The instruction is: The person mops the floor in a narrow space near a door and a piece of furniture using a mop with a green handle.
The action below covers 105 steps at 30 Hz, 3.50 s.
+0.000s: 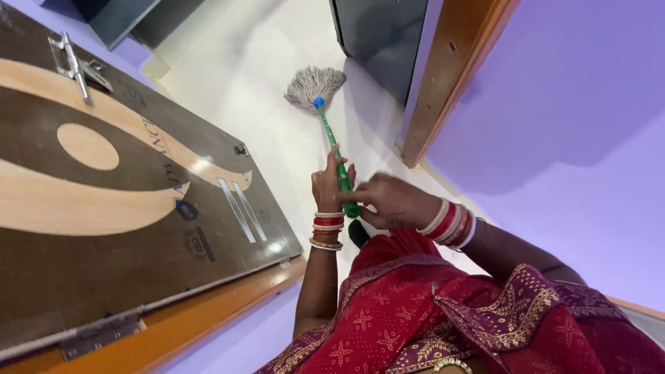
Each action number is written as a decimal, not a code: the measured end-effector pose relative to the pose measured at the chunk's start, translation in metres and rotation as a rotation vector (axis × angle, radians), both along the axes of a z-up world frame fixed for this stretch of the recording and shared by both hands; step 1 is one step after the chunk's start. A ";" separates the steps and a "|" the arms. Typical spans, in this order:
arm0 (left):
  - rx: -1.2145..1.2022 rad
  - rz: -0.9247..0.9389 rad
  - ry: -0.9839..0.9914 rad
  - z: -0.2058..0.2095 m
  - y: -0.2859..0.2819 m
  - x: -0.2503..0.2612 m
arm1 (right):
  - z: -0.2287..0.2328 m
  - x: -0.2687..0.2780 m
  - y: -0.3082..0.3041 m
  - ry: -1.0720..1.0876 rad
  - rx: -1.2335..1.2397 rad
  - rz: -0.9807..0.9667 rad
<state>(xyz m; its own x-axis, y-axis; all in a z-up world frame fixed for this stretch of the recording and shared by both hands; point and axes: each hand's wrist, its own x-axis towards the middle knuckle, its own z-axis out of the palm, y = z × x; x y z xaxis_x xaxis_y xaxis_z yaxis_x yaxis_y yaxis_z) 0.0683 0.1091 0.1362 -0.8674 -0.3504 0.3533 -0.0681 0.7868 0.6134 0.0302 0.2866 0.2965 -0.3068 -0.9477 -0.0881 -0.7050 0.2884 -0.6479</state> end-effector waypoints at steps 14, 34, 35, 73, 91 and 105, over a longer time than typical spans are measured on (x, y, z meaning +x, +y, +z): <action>0.439 -0.104 0.407 -0.067 0.032 0.038 | -0.023 0.042 -0.033 -0.149 -0.770 0.184; 0.366 -0.428 0.624 -0.053 -0.109 -0.198 | -0.074 -0.144 -0.179 0.014 -1.112 -0.183; 0.526 -0.435 0.560 -0.051 -0.115 -0.211 | -0.076 -0.155 -0.188 -0.033 -1.106 -0.191; -0.007 0.013 0.027 0.053 -0.013 0.005 | -0.060 -0.043 -0.075 -0.237 -0.775 0.164; 0.204 -0.396 0.279 0.019 0.052 -0.005 | 0.023 -0.002 0.049 -0.463 -0.867 0.371; 0.054 -0.290 0.417 -0.055 -0.103 -0.067 | -0.035 -0.044 -0.115 -0.262 -1.001 0.429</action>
